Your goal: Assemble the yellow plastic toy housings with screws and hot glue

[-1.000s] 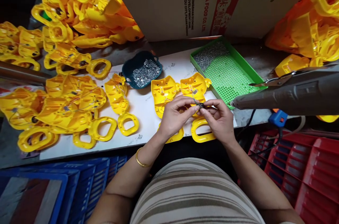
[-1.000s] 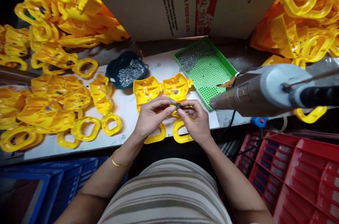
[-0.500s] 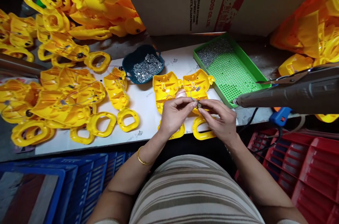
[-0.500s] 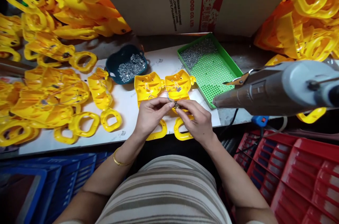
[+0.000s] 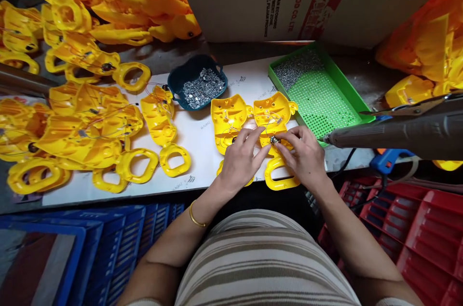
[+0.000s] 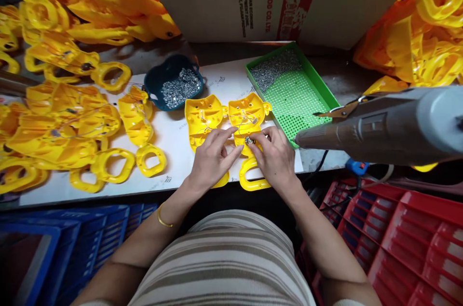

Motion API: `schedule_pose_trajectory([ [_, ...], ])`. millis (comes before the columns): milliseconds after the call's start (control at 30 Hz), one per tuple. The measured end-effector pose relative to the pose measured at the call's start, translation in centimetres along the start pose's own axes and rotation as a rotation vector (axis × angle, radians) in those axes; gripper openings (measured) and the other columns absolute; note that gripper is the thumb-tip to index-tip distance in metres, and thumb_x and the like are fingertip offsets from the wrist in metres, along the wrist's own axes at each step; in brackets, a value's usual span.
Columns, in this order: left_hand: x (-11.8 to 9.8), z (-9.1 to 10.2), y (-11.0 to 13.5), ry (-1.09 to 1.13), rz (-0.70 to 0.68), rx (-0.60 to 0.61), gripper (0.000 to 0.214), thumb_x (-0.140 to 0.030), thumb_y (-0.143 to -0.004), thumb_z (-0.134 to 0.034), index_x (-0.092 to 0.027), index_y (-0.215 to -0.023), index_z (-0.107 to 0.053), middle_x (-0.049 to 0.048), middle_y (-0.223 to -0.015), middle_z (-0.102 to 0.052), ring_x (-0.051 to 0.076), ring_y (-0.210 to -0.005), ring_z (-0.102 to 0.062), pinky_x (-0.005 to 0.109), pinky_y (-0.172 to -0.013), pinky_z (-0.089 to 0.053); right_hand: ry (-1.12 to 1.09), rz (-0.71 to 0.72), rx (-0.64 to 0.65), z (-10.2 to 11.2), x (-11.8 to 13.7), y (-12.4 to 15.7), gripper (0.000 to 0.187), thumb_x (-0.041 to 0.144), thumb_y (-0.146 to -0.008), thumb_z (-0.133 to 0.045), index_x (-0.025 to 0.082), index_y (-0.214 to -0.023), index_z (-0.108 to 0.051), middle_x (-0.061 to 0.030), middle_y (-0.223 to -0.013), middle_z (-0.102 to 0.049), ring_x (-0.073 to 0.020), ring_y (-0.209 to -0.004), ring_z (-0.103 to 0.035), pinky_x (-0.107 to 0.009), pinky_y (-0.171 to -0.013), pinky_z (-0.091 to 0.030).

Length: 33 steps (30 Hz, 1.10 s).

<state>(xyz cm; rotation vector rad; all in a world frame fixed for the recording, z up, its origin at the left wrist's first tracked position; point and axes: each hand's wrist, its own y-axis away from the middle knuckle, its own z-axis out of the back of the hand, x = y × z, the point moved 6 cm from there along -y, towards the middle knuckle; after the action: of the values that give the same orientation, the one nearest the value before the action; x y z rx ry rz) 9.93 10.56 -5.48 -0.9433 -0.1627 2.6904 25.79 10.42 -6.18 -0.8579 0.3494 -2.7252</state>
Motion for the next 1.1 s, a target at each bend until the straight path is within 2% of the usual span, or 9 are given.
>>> schedule_pose_trajectory([
  [133,-0.1,-0.9,0.2,-0.149,-0.009,0.087,0.051,-0.035,-0.089,-0.064,-0.013,-0.133,-0.05,0.0105,-0.107,-0.066,0.02,-0.09,-0.067,0.028,-0.076,-0.055,0.092,-0.009,0.019,-0.5,0.3,0.1,0.019,0.032,-0.09,-0.057,0.022,-0.1,-0.07,-0.0062,-0.09,-0.059,-0.02,-0.086,-0.055,-0.03,-0.07,-0.046],
  [367,0.0,-1.4,0.1,-0.129,0.004,0.144,0.056,-0.033,-0.089,-0.064,-0.018,-0.139,-0.042,0.0105,-0.118,-0.066,0.022,-0.103,-0.066,0.031,-0.086,-0.054,0.17,0.03,-0.002,-0.5,0.5,-0.1,0.02,0.032,-0.09,-0.058,0.019,-0.097,-0.071,-0.0067,-0.089,-0.061,-0.0197,-0.082,-0.053,-0.03,-0.069,-0.043],
  [733,-0.1,-1.6,-0.3,-0.185,0.075,0.229,0.056,-0.033,-0.09,-0.061,-0.013,-0.139,-0.044,0.0115,-0.111,-0.066,0.022,-0.096,-0.067,0.031,-0.084,-0.054,0.206,0.017,0.08,-0.9,0.7,-0.5,0.023,0.035,-0.092,-0.054,0.022,-0.099,-0.072,-0.0068,-0.092,-0.066,-0.0215,-0.084,-0.05,-0.033,-0.073,-0.038],
  [933,-0.6,-1.5,-0.8,-0.289,0.132,0.331,0.05,-0.032,-0.093,-0.054,-0.013,-0.138,-0.046,0.013,-0.118,-0.065,0.025,-0.102,-0.067,0.031,-0.081,-0.053,0.184,0.113,0.213,-1.2,0.5,-1.0,0.022,0.027,-0.092,-0.054,0.019,-0.103,-0.071,-0.0067,-0.092,-0.07,-0.022,-0.085,-0.053,-0.032,-0.077,-0.041],
  [1100,-0.9,-1.8,-1.6,-0.354,0.138,0.41,0.05,-0.039,-0.092,-0.055,-0.018,-0.137,-0.046,0.0086,-0.102,-0.072,0.026,-0.092,-0.07,0.033,-0.075,-0.052,0.233,0.092,0.293,-1.1,0.6,-1.6,0.019,0.022,-0.09,-0.056,0.018,-0.099,-0.072,-0.0083,-0.089,-0.066,-0.0217,-0.083,-0.055,-0.031,-0.073,-0.043],
])
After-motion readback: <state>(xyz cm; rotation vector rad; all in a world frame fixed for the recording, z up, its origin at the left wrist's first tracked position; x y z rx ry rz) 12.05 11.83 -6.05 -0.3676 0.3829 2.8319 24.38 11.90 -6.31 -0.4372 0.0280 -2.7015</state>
